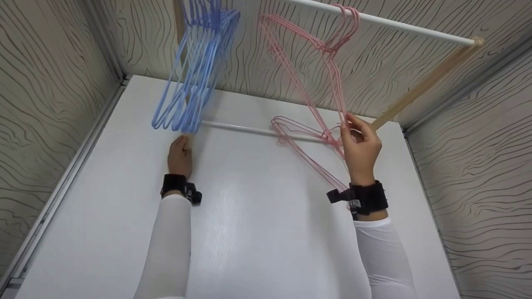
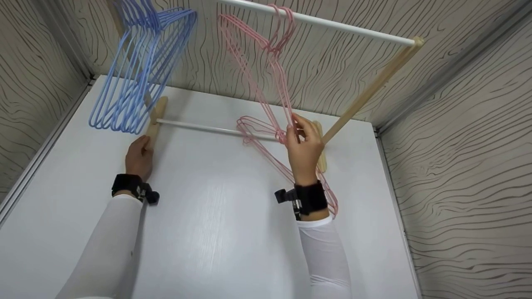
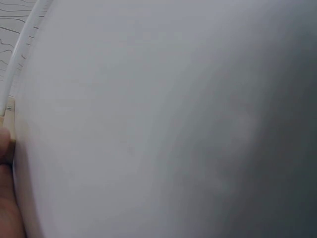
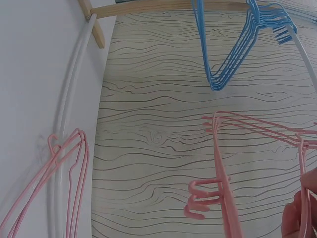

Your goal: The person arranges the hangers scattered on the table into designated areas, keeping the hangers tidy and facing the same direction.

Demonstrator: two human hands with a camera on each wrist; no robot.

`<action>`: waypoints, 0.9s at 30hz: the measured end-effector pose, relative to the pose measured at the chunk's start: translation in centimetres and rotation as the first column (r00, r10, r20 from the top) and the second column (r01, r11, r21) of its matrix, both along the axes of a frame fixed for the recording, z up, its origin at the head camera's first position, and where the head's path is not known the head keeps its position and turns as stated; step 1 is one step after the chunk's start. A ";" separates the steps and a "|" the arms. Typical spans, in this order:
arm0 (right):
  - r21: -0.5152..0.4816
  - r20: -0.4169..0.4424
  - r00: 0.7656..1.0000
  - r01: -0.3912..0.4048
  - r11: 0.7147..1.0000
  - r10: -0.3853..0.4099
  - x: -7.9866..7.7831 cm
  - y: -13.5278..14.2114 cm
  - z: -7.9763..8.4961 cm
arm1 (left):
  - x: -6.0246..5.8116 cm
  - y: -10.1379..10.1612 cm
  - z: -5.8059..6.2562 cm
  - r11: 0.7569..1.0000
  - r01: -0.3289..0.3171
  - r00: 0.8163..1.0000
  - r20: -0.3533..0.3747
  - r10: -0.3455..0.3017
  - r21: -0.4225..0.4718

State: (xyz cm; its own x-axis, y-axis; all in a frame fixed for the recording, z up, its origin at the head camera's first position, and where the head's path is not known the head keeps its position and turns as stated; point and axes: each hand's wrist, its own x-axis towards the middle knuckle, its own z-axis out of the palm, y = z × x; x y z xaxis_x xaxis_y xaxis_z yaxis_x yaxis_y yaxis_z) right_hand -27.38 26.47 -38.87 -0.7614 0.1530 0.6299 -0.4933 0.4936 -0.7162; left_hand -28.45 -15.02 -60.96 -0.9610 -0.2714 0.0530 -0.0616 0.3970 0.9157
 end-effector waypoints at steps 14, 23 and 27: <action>-0.026 0.024 1.000 0.012 1.000 -0.011 3.2 -1.2 1.4 | -0.2 -0.1 -0.3 1.000 -0.009 1.000 0.008 0.009 -0.003; -0.113 -0.063 0.998 -0.012 0.993 0.005 3.7 -0.1 0.0 | -0.1 -0.2 -0.3 1.000 -0.012 0.999 0.039 0.011 0.015; -0.170 -0.083 0.996 -0.025 0.985 0.011 3.3 1.4 -1.7 | -0.2 -0.2 -0.2 1.000 -0.012 0.999 0.034 0.011 0.027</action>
